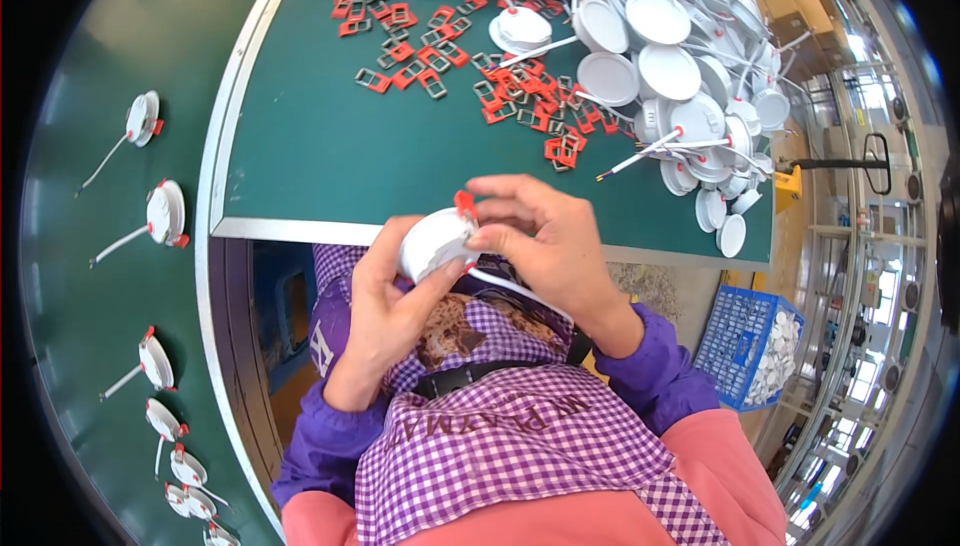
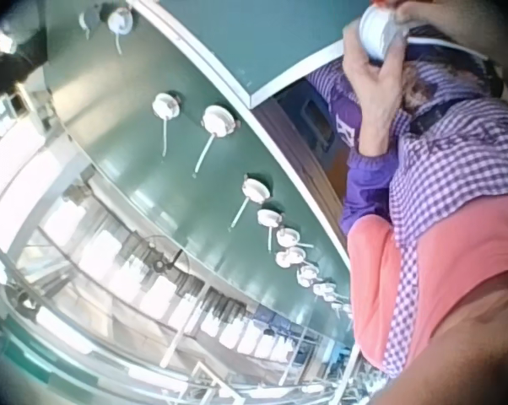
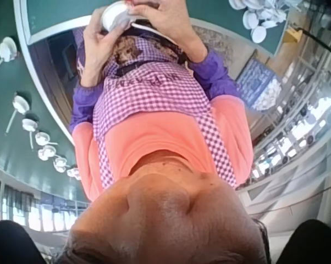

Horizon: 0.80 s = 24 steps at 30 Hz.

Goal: The person assembles downlight fixtures by attaching metal spring clips to round light casings by hand and placing the assembled lights in rows on the table.

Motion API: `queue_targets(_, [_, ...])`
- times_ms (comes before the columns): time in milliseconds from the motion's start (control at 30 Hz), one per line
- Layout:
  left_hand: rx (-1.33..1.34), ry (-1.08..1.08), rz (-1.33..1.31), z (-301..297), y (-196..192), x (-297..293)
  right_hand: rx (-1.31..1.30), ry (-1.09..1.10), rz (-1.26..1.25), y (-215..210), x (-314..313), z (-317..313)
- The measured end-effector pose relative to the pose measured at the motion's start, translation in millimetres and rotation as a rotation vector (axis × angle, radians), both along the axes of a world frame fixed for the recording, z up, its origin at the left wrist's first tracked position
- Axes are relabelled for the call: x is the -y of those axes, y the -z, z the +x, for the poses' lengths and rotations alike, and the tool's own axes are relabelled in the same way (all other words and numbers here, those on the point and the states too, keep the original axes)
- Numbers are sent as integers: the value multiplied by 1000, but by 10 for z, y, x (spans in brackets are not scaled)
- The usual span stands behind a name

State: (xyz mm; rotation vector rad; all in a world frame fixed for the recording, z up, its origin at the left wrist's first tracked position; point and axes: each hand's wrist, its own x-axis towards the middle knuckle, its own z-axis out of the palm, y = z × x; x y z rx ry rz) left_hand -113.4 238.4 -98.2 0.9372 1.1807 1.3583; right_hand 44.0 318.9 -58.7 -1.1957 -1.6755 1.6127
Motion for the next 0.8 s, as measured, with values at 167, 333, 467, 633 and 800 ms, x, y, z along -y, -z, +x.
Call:
queue_targets(167, [132, 7, -82, 18, 84, 42, 59, -124, -7, -11, -34, 25])
queue_targets(333, [47, -190, -52, -287, -38, 9, 239, -41, 227, 10, -188, 254])
queue_targets(467, [-179, -529, -8, -1021, 28, 164, 624, 87, 740, 204, -362, 566])
queue_targets(633, [-321, -807, -113, -2158, 394, 648, 925, 93, 1024, 398, -486, 598])
queue_targets(800, [-419, -950, -220, -2682, 521, 940, 799, 58, 1048, 500, -638, 600])
